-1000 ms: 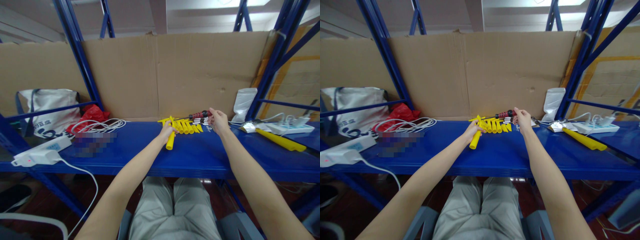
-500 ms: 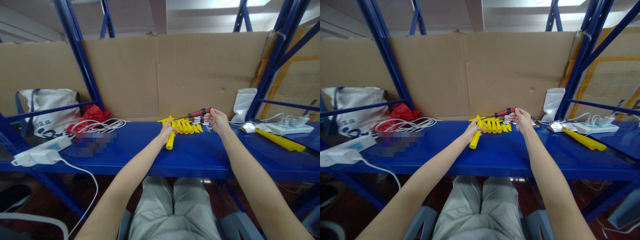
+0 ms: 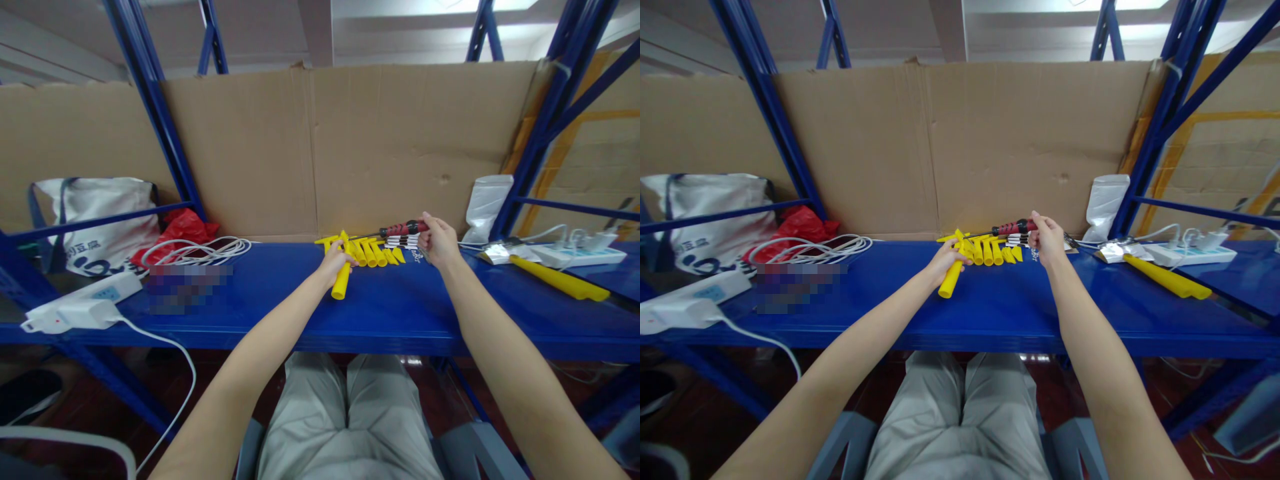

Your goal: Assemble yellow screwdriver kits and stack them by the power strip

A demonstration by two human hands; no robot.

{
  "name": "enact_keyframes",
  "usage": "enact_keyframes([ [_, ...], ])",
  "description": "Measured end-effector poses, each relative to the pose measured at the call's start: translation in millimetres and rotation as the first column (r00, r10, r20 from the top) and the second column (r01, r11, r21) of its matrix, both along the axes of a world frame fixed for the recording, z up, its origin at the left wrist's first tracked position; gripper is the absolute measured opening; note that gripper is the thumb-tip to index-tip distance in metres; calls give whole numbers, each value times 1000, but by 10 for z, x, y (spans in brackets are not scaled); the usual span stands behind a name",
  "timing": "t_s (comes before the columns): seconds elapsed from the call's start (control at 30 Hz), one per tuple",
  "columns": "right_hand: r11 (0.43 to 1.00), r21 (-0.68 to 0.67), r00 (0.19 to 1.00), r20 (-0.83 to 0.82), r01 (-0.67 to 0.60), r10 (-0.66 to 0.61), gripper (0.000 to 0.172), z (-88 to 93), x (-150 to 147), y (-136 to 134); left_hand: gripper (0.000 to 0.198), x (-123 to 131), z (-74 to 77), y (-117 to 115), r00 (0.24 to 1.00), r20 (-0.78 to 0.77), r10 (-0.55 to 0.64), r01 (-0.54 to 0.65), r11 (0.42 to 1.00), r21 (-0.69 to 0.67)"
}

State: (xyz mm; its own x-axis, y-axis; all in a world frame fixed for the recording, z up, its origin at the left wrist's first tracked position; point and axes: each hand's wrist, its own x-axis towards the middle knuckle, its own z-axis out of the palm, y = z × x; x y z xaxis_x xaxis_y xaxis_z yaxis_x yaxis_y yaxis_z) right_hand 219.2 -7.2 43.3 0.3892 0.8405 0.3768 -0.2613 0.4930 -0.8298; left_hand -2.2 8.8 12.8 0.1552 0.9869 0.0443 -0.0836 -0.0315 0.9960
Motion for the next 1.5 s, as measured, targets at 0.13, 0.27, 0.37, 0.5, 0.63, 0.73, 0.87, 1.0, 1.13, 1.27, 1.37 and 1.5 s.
enact_keyframes([
  [0.13,998,-33,996,-71,-49,46,30,56,-14,-46,82,7,9,-16,1000,3,1,-1,1000,1],
  [0.27,996,-34,994,-76,-80,77,30,73,-20,-59,81,9,9,-25,1000,-1,8,-8,1000,-1],
  [0.37,995,1,994,-47,-104,104,33,51,-16,-45,83,4,1,-14,1000,2,16,-16,1000,-5],
  [0.5,995,39,994,-47,-96,98,42,16,7,-13,84,0,-16,16,1000,-9,5,-5,1000,-1],
  [0.63,998,-1,994,-95,-62,62,41,12,36,17,82,11,-41,44,1000,-21,-15,16,1000,27],
  [0.73,998,-17,993,-109,-54,52,37,14,49,26,80,23,-63,59,1000,-18,-16,17,998,61],
  [0.87,998,-7,994,-91,-58,57,30,15,55,19,79,32,-81,69,1000,-15,-13,14,996,85],
  [1.0,999,17,995,-87,-46,48,24,25,47,2,81,37,-63,71,1000,-14,-26,27,995,95],
  [1.13,999,16,995,-91,-35,37,30,34,37,-10,78,50,23,95,1000,-16,-24,26,992,124],
  [1.27,999,28,996,-86,-30,32,33,34,43,-8,77,70,171,152,998,-61,4,6,987,160],
  [1.37,999,41,997,-71,-28,31,32,31,43,3,78,88,254,195,997,-71,26,-13,984,176],
  [1.5,999,47,998,-47,-26,28,34,5,22,30,76,98,234,208,998,-39,45,-38,986,164],
])
